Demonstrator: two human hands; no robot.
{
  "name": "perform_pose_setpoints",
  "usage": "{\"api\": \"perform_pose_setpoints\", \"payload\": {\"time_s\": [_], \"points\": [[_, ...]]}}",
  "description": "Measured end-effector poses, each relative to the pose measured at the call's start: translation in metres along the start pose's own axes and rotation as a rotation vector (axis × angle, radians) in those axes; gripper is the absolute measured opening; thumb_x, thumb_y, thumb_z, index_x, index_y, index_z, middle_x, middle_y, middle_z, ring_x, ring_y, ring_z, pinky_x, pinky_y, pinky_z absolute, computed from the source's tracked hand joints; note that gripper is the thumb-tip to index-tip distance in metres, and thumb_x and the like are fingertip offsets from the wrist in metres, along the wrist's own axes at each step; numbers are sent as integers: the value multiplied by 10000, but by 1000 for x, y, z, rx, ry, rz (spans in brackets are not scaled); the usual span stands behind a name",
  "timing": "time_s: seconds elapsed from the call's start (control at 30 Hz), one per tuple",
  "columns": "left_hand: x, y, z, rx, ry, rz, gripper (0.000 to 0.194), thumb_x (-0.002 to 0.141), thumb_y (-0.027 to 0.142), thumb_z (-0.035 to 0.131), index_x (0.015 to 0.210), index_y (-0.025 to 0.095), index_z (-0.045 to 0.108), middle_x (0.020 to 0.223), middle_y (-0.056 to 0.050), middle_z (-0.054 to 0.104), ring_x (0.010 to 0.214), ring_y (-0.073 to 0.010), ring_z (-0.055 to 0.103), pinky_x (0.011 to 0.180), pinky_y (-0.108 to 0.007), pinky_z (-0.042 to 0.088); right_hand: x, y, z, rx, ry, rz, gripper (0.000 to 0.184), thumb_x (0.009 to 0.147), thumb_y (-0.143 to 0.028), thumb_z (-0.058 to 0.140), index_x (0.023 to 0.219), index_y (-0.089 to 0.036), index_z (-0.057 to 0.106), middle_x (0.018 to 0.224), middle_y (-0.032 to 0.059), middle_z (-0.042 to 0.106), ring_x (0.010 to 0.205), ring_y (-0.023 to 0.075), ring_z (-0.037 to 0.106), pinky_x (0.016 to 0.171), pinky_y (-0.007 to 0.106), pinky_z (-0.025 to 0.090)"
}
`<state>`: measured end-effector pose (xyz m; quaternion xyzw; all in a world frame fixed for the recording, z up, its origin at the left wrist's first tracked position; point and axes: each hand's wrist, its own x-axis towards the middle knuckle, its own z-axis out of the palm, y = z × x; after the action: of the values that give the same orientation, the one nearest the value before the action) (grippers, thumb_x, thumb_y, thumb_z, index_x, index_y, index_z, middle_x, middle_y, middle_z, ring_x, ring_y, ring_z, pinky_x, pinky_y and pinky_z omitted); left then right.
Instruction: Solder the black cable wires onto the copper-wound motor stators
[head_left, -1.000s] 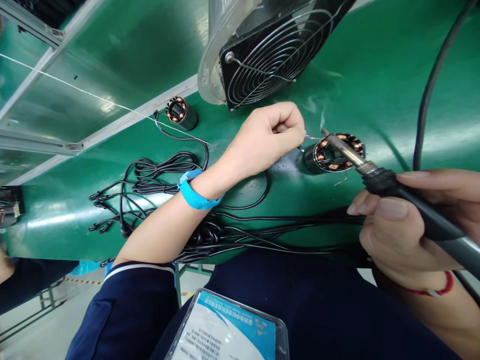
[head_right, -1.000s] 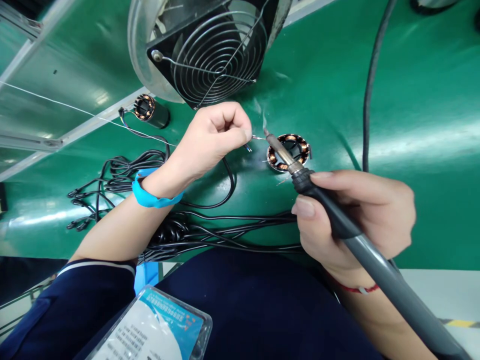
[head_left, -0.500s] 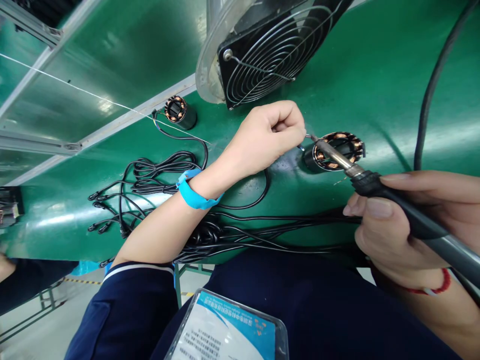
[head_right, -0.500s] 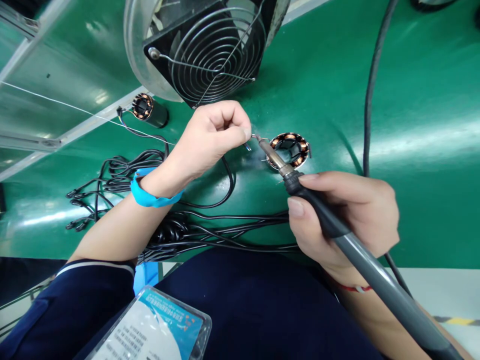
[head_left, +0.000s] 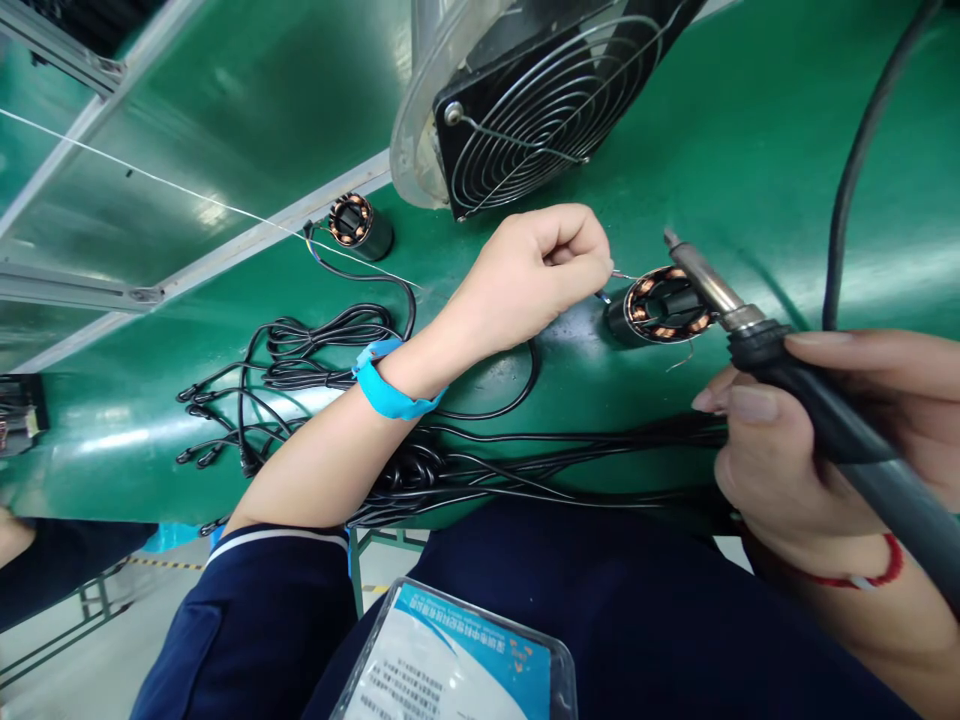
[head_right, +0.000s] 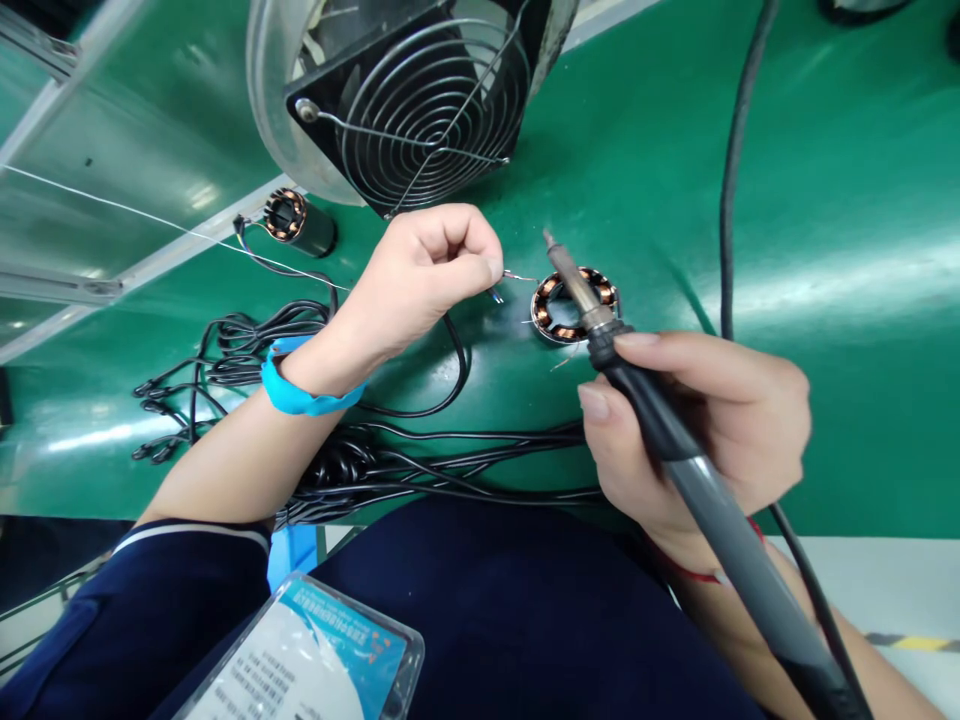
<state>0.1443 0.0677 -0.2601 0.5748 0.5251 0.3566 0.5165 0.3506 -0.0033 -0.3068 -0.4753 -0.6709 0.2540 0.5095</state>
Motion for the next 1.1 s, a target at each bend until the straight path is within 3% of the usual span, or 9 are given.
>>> {"api": "perform_pose_setpoints", "payload": {"time_s": [0.1,0.2,0.37,0.43,0.57,0.77,0.97,1.1], "points": [[0,-1,0,6,-3,8,248,770,-8,562,582,138,491,585,42,401,592,-45,427,569,-205,314,13,-13,5,-35,7,-181,442,827,-205,687,1257,-286,624,866,-4,720,679,154,692,571,298,561],[0,-2,-1,23,-17,28,234,776,15,554,588,144,503,592,39,420,586,-49,419,569,-214,321,21,-23,3,-48,-41,-139,493,897,-225,613,1373,-321,524,1048,6,718,853,182,719,707,349,593],[0,-4,-2,35,-27,40,218,749,2,546,591,148,512,590,40,442,577,-53,416,573,-225,329,34,-28,-9,-345,-225,-109,462,938,-209,554,1387,-295,491,1006,0,726,1012,187,672,927,377,537],[0,-4,-2,29,-28,36,217,740,-3,547,587,148,515,578,43,440,565,-51,400,563,-224,320,39,-25,-10,-407,-321,-137,474,927,-211,543,1390,-282,470,1080,16,712,996,205,652,894,383,540],[0,-2,-3,27,-27,13,212,742,11,553,582,146,520,564,47,439,559,-54,389,563,-227,319,44,-13,-5,-452,-407,-214,461,899,-213,530,1356,-250,482,1042,35,709,832,233,604,719,381,526],[-6,4,-3,-19,-15,-14,191,765,30,519,615,147,529,602,41,483,590,-64,417,591,-229,343,52,-3,-3,-424,-363,-224,467,900,-175,528,1359,-242,474,1076,45,711,861,234,603,723,381,517],[-11,8,0,-143,41,-11,189,748,-3,493,661,164,490,610,52,442,598,-67,419,590,-218,353,54,-27,5,-294,-245,-167,509,881,-170,595,1356,-283,451,1027,22,690,1012,212,635,897,401,536],[-12,10,1,-171,56,-18,202,742,-14,493,639,159,478,607,52,434,586,-58,409,555,-201,336,51,-36,19,-149,-258,-168,507,877,-175,591,1345,-300,440,993,5,662,976,194,640,890,386,545]]}}
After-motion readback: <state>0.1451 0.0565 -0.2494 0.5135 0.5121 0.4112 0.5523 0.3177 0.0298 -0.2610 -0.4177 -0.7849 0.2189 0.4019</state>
